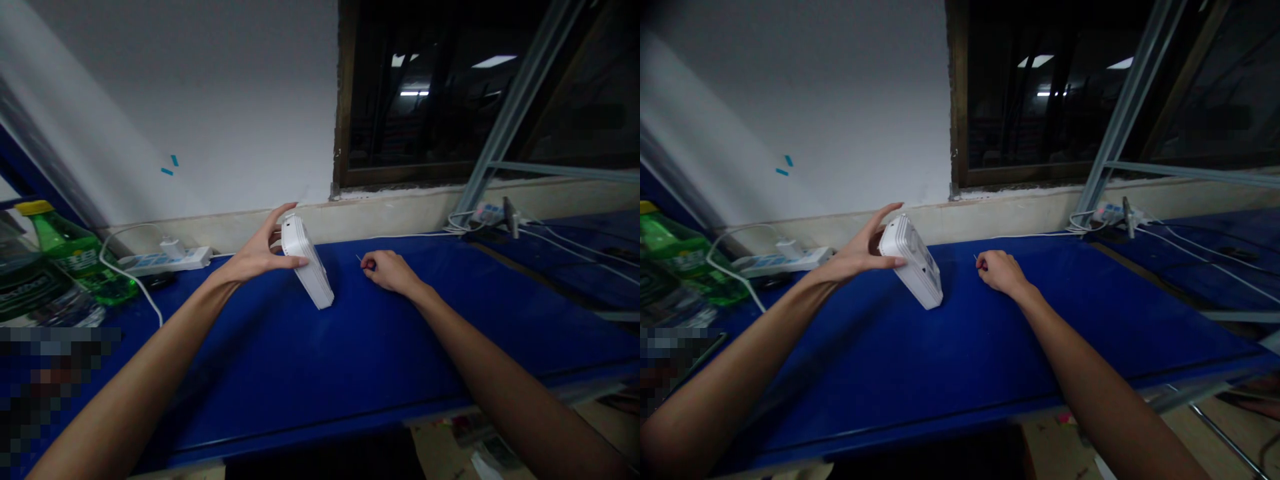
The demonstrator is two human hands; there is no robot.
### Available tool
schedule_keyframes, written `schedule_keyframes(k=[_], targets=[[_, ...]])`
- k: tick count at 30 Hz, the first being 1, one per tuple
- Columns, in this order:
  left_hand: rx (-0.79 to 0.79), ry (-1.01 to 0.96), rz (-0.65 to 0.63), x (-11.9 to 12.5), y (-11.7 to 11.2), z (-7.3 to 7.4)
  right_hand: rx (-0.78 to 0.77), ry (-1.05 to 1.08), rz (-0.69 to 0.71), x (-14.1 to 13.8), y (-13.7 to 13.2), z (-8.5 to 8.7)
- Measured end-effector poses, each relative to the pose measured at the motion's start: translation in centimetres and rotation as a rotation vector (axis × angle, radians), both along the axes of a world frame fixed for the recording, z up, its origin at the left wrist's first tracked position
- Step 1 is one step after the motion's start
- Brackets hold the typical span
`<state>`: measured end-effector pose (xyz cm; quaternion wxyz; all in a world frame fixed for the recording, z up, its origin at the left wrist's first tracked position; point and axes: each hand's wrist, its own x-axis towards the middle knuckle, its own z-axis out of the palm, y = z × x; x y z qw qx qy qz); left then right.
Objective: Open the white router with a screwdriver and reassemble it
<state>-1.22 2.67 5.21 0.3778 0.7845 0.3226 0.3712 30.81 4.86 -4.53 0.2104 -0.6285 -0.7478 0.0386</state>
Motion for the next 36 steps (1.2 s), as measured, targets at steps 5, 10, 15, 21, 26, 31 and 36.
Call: schedule_keyframes(k=[5, 10, 15, 21, 26, 31, 36], targets=[[-0.089, 0.077, 0.027, -4.0, -0.9, -2.9, -0.008, 0.198, -0.016, -0.3, 0.3, -0.1], [-0.223, 0.153, -0.121, -4.8, -0.8, -6.2, -0.057, 0.478, 0.034, -1.2, 0.3, 0.1], [0.002, 0.322, -0.051, -3.9, -1.1, -7.1, -0.094, 0.658, 0.084, -1.6, 0.0, 1.0], [0.153, 0.509, 0.113, -2.6, -1.9, -8.4, -0.126, 0.733, 0.166, -2.4, -1.3, 3.6], [0.174, 0.555, 0.197, -1.0, -3.0, -9.1, -0.264, 0.533, 0.332, -4.2, -2.1, 7.1], [0.207, 0.56, 0.187, -1.7, -2.6, -9.1, -0.423, 0.278, 0.618, -6.6, -2.6, 10.4], [0.29, 0.526, -0.002, -3.7, -0.8, -9.3, -0.494, 0.153, 0.696, -9.8, -3.6, 12.3]])
